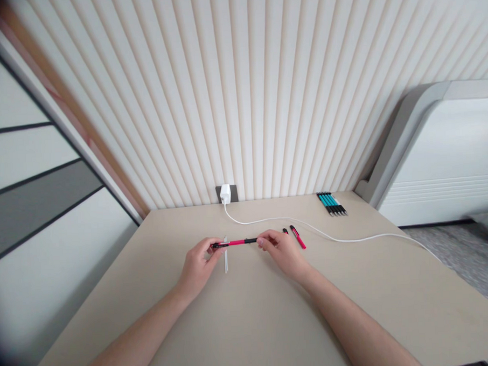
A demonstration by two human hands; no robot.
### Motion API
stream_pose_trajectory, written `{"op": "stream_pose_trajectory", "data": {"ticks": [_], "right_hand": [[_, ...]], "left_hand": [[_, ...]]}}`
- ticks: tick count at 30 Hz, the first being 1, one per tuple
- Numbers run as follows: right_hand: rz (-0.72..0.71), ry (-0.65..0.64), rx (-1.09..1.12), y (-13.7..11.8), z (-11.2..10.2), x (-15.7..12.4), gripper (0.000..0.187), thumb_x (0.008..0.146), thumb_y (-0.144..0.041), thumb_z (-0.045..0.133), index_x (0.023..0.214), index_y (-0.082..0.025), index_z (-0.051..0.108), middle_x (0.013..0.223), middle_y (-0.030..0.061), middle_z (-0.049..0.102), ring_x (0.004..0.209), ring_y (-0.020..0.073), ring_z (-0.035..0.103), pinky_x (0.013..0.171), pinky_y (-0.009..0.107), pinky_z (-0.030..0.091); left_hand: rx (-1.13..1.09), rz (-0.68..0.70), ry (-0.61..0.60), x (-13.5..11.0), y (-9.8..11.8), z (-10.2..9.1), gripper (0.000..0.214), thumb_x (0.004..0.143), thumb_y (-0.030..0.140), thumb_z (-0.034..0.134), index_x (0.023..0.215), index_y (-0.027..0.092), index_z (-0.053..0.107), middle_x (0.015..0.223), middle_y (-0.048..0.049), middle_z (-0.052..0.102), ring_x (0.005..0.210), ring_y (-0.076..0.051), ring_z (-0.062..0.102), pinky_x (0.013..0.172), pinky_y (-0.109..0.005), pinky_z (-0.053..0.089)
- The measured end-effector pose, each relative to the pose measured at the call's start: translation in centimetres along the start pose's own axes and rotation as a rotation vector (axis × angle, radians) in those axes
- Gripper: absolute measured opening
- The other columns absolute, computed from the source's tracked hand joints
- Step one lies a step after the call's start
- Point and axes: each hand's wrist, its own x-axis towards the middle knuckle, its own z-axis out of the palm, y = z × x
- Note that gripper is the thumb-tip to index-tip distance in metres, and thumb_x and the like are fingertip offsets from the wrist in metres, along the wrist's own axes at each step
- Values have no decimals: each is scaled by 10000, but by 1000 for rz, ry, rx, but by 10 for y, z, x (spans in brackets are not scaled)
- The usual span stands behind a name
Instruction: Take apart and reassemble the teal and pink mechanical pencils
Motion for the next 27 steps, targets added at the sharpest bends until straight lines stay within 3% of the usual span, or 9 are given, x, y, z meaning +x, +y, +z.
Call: {"op": "stream_pose_trajectory", "data": {"ticks": [7,15,20,27], "right_hand": [[-17,-2,28,3,1,0,281,928,-413,497,931,-184,660,797,40,671,749,183,615,700,291,460],[-29,-10,-153,4,-4,0,360,970,-403,416,747,-192,604,726,29,667,701,170,600,669,277,428],[-11,-28,-149,5,-3,0,423,980,-436,377,706,-188,583,673,30,643,657,165,593,635,271,431],[-7,7,-26,3,0,1,333,941,-455,467,999,-178,643,791,36,657,706,173,612,635,278,455]], "left_hand": [[11,35,10,0,-3,0,84,882,218,618,959,197,643,867,-17,689,761,-154,630,730,-274,508],[53,107,-11,-1,-1,-1,48,887,240,635,908,198,646,806,-11,668,741,-156,626,703,-269,496],[64,109,-31,-1,2,-3,81,903,273,618,892,200,652,787,-12,664,730,-156,623,707,-274,492],[44,63,-28,0,1,-2,87,903,287,610,890,212,654,807,-17,680,747,-164,641,714,-281,500]]}}
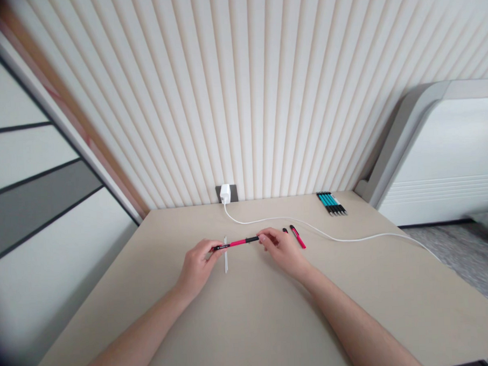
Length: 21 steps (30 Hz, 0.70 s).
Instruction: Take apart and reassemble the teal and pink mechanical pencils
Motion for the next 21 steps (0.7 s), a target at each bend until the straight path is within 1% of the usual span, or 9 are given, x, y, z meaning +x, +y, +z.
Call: {"op": "stream_pose_trajectory", "data": {"ticks": [3,6,9,14,18,21], "right_hand": [[-15,-8,-21,-2,0,0,307,928,-437,493,977,-178,652,745,27,642,707,177,601,631,281,443],[-10,-9,-43,-1,-1,-1,297,932,-426,486,961,-181,652,753,29,649,721,180,600,640,283,435],[-18,-10,-86,2,-3,0,304,939,-418,471,867,-181,646,771,38,667,721,178,594,652,283,424],[-21,-24,-171,3,-6,-1,412,966,-439,415,716,-184,621,673,29,646,630,160,557,627,273,397],[-20,-54,-139,0,-6,-2,472,982,-481,364,695,-189,599,662,30,643,590,153,541,594,268,388],[-5,-65,-140,-1,-4,-3,502,985,-508,344,672,-194,581,612,15,608,546,148,510,557,265,368]], "left_hand": [[-1,-26,13,0,-1,1,90,897,292,612,888,216,660,797,-13,681,742,-167,644,708,-281,502],[-12,-47,22,0,0,0,96,890,294,617,885,212,666,800,-17,687,737,-168,646,701,-279,501],[-34,-39,5,1,3,-1,102,888,299,621,879,210,668,810,-23,693,755,-172,649,711,-278,497],[-50,-11,-8,1,9,-5,116,895,305,611,868,206,667,788,-20,680,747,-167,638,709,-271,488],[-52,-2,-3,0,12,-6,128,896,314,610,862,207,672,767,-23,670,742,-170,632,706,-274,489],[-90,-21,4,0,13,-6,137,889,330,617,857,212,679,777,-26,678,755,-175,635,720,-280,490]]}}
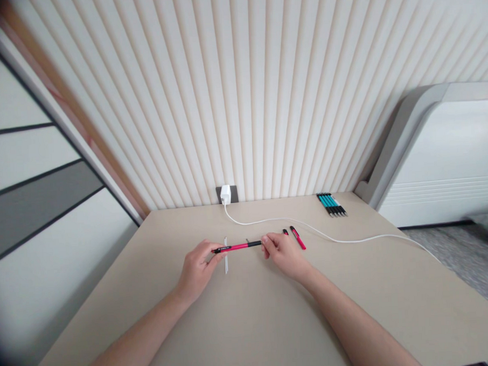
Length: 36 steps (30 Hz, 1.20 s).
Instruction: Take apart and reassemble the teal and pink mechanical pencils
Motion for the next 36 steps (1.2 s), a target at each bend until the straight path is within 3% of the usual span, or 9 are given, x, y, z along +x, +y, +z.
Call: {"op": "stream_pose_trajectory", "data": {"ticks": [3,7,11,16,20,25,31,36], "right_hand": [[-6,11,48,-2,2,0,493,979,-522,357,705,-191,598,660,24,630,602,158,550,593,267,398],[-43,-46,103,-7,5,-2,464,962,-525,400,724,-185,609,699,28,634,659,163,571,611,261,419],[-41,-105,126,-14,12,-7,379,939,-478,466,776,-180,632,698,19,627,667,159,561,583,249,405],[-44,-164,103,-23,25,-14,283,920,-391,504,798,-173,638,672,0,594,610,133,498,551,240,378],[-50,-182,75,-29,32,-19,239,902,-346,528,768,-175,626,642,-18,565,580,119,469,533,233,362],[-137,-295,67,-35,33,-25,194,894,-314,547,757,-185,594,639,-32,533,563,106,439,524,223,343],[-299,-360,49,-42,30,-26,201,914,-296,527,741,-199,555,659,-31,502,613,115,439,598,228,371],[-285,-366,57,-40,33,-25,209,921,-279,506,735,-199,560,652,-31,487,596,114,427,580,228,366]], "left_hand": [[-105,-117,23,0,-2,4,146,870,340,636,892,203,682,811,-26,695,762,-170,637,725,-279,490],[-411,-351,75,0,-7,12,253,845,388,653,984,178,636,820,-21,696,735,-155,639,677,-263,497],[-681,-436,156,1,-6,17,408,818,394,683,1137,189,534,832,-16,688,797,-167,663,685,-269,514],[-744,-455,140,1,3,17,511,843,390,664,1258,209,428,961,-59,712,870,-191,690,741,-309,531],[-736,-437,34,-4,12,18,669,858,374,648,1408,226,298,1048,-94,710,962,-206,672,826,-362,532],[-729,-414,-95,-10,18,19,814,879,311,638,1507,274,121,991,-56,713,923,-176,655,828,-326,504],[-798,-335,-262,-13,20,18,696,898,302,613,1486,266,243,895,-25,666,827,-151,625,817,-313,488],[-826,-307,-315,-16,20,19,714,923,274,577,1516,281,180,942,-37,649,845,-153,617,829,-329,488]]}}
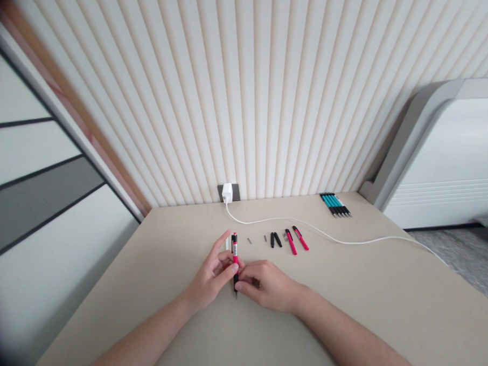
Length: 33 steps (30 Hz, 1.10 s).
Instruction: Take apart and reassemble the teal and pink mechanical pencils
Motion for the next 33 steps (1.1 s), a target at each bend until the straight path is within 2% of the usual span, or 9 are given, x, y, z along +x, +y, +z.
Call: {"op": "stream_pose_trajectory", "data": {"ticks": [5,10,18,23,25,28,33], "right_hand": [[8,11,3,-1,0,0,211,897,-251,540,693,-197,537,625,-44,468,568,102,411,557,225,345],[-6,-14,-1,0,1,0,175,875,-211,542,701,-192,549,631,-41,496,568,99,429,569,217,362],[-34,12,-38,7,5,0,176,855,-210,578,683,-182,551,633,-37,519,576,96,453,596,215,377],[-37,12,-59,7,5,1,196,838,-193,588,649,-184,535,610,-41,497,579,99,449,600,217,372],[-36,12,-56,7,5,1,197,832,-186,591,644,-184,533,610,-41,501,581,99,453,595,215,370],[-35,11,-33,6,4,0,175,841,-183,580,669,-181,555,646,-29,550,594,100,479,611,216,388],[-8,0,28,5,5,-1,122,859,-172,553,739,-175,578,686,-29,568,583,87,475,582,197,381]], "left_hand": [[22,-25,-29,0,1,-1,660,913,275,587,1486,280,259,952,-38,644,834,-152,616,824,-326,488],[25,-62,-32,1,1,-3,739,887,288,619,1501,292,208,909,-14,628,760,-130,600,778,-301,483],[41,-92,-9,4,2,-5,690,858,280,654,1446,265,292,828,18,607,723,-111,568,730,-257,454],[55,-145,-21,4,1,-5,629,864,309,647,1398,295,314,779,52,552,528,-61,463,480,-169,385],[52,-146,-18,4,1,-4,610,867,316,642,1386,293,321,777,54,539,498,-55,443,438,-162,375],[19,-133,-8,4,1,-1,609,869,308,641,1389,278,325,770,51,534,552,-73,494,497,-183,446],[-20,-95,33,4,-1,1,734,875,298,637,1477,293,218,802,40,554,660,-102,549,601,-226,503]]}}
